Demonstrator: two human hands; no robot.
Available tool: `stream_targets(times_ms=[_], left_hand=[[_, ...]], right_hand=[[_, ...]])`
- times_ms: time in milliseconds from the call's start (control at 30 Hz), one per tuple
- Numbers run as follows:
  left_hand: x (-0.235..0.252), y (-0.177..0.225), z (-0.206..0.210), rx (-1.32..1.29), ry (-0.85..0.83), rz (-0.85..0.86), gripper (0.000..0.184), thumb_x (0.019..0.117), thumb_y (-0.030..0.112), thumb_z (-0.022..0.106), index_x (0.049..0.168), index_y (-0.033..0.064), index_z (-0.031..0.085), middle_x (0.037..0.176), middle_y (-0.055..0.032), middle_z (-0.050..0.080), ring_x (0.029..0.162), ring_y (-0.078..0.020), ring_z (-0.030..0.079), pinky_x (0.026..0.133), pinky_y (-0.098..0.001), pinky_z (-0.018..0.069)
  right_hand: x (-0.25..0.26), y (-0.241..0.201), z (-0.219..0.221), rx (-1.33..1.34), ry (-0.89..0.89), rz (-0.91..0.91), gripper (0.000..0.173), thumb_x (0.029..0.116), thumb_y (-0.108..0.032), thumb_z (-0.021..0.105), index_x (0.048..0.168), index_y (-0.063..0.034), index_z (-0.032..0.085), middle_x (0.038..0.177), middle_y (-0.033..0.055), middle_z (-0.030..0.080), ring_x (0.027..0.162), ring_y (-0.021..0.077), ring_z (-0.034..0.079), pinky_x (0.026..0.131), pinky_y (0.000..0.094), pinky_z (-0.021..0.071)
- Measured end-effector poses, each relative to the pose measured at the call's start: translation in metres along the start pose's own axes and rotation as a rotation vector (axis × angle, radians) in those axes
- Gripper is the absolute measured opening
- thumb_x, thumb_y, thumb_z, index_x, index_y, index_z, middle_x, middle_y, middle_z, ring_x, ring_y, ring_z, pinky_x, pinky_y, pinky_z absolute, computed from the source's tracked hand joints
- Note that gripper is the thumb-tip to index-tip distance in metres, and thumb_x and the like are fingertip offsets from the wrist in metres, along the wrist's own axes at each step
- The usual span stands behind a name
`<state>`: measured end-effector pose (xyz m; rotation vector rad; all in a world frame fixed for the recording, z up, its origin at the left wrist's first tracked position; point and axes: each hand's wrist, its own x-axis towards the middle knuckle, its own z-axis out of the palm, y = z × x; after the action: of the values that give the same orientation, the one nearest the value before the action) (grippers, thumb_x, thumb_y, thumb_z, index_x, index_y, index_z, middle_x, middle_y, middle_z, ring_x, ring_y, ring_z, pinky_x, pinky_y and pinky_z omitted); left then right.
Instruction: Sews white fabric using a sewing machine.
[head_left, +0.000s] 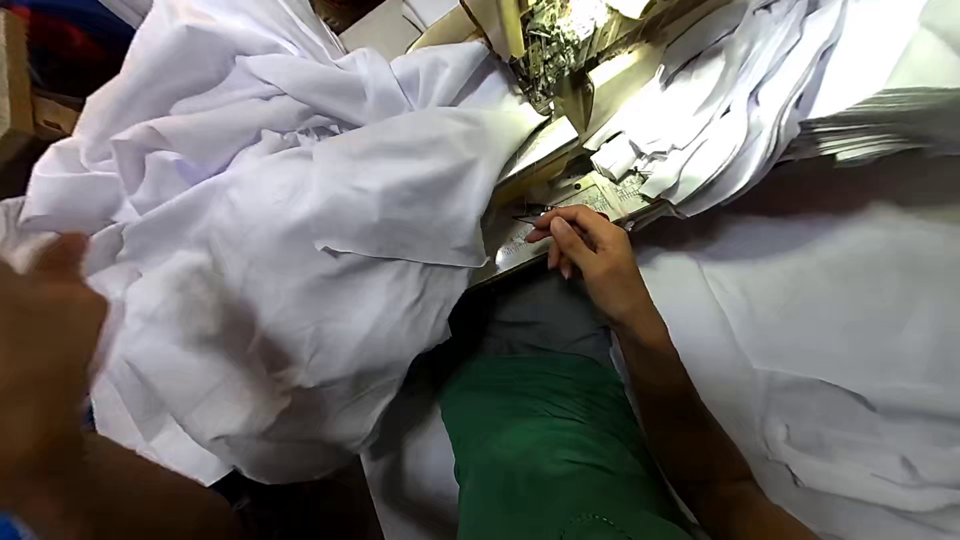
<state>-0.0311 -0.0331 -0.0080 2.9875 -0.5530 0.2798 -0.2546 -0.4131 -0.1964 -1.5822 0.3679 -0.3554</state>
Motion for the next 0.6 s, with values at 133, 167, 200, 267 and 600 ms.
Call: stream_targets(times_ms=[133, 167, 200, 267, 600], left_hand=[[-0.054, 0.148, 0.056, -0.182, -0.07, 0.558, 0.056, 0.0962, 0.038, 0.063, 0.139, 0.0028, 0.055, 0.135, -0.0234, 0.058, 0.125, -0.0407, 0.057, 0.1, -0.0554, 0.0484], [-0.06, 0.163, 0.074, -0.2, -0.1, 0.591, 0.059, 0.0947, 0.039, 0.066, 0.141, 0.0065, 0.054, 0.136, -0.0212, 0.057, 0.122, -0.0394, 0.058, 0.096, -0.054, 0.0507], [-0.062, 0.17, 0.09, -0.209, -0.119, 0.597, 0.062, 0.0927, 0.038, 0.07, 0.143, 0.0077, 0.052, 0.135, -0.0211, 0.055, 0.119, -0.0398, 0.058, 0.092, -0.0533, 0.0519], [-0.061, 0.172, 0.109, -0.192, -0.101, 0.558, 0.07, 0.0869, 0.03, 0.078, 0.144, 0.0051, 0.048, 0.139, -0.0261, 0.049, 0.119, -0.0456, 0.054, 0.092, -0.0557, 0.0506], [-0.072, 0.199, 0.13, -0.25, 0.225, 0.966, 0.026, 0.0943, 0.003, 0.06, 0.116, 0.005, 0.074, 0.112, -0.0148, 0.073, 0.107, -0.0327, 0.067, 0.094, -0.0482, 0.0494]], right_hand=[[0.011, -0.002, 0.025, 0.088, -0.119, 0.091, 0.029, 0.1084, -0.022, 0.05, 0.129, -0.0051, 0.061, 0.103, 0.0059, 0.074, 0.06, 0.0077, 0.06, 0.049, 0.0214, 0.0478], [0.013, -0.002, 0.034, 0.124, -0.158, 0.12, 0.029, 0.1078, -0.022, 0.052, 0.129, -0.0044, 0.061, 0.097, 0.0064, 0.073, 0.058, 0.0081, 0.058, 0.049, 0.0214, 0.0466], [0.013, -0.001, 0.042, 0.154, -0.194, 0.135, 0.028, 0.1066, -0.022, 0.055, 0.128, -0.0037, 0.06, 0.092, 0.0062, 0.07, 0.058, 0.0084, 0.057, 0.049, 0.0214, 0.047], [0.012, 0.001, 0.055, 0.243, -0.224, 0.142, 0.025, 0.1035, -0.02, 0.061, 0.121, -0.0031, 0.062, 0.083, 0.0045, 0.067, 0.059, 0.0072, 0.056, 0.053, 0.0205, 0.0468], [-0.051, -0.005, 0.002, 0.377, 0.005, 0.043, 0.012, 0.092, -0.01, 0.071, 0.087, -0.0135, 0.06, 0.073, -0.0068, 0.063, 0.061, 0.0017, 0.062, 0.057, 0.0178, 0.0556]])
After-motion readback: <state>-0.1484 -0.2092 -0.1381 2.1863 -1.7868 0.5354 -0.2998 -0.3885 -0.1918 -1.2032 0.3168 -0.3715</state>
